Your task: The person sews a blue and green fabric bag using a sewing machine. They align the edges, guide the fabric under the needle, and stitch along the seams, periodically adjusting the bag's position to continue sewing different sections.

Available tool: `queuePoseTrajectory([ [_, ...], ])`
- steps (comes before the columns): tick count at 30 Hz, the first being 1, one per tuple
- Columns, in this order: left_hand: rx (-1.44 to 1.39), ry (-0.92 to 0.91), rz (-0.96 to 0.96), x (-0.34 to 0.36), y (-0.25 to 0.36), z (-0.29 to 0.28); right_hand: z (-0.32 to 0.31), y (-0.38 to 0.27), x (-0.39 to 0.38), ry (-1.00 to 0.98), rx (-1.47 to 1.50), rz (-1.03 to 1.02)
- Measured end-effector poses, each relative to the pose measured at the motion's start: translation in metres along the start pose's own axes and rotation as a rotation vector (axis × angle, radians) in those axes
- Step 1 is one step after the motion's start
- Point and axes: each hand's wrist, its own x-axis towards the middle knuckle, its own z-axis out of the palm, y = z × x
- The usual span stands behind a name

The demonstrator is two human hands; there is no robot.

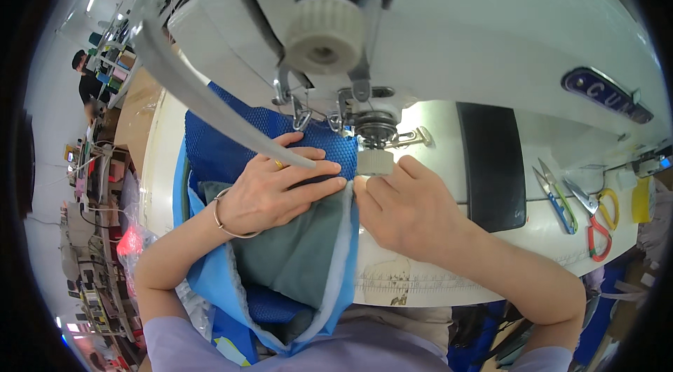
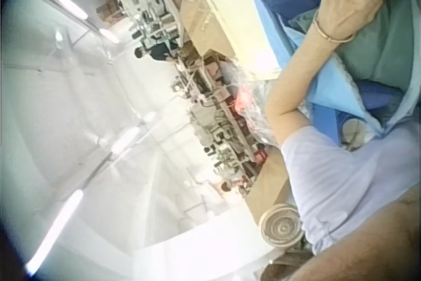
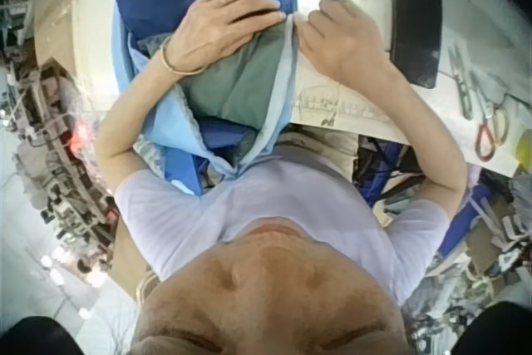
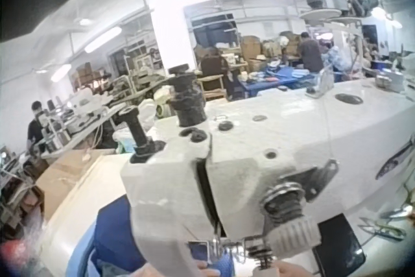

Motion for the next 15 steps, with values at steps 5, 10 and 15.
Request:
queuePoseTrajectory([
  [5,0.005,0.006,0.027,0.002,-0.005,-0.001,-0.004,-0.001,0.002,-0.041,0.019,0.003],
  [10,0.017,0.035,0.084,0.008,-0.019,0.001,-0.001,0.004,0.004,-0.051,0.014,0.055],
  [15,0.068,0.026,0.108,0.013,-0.040,0.007,0.006,0.009,0.005,-0.034,-0.061,0.083],
])
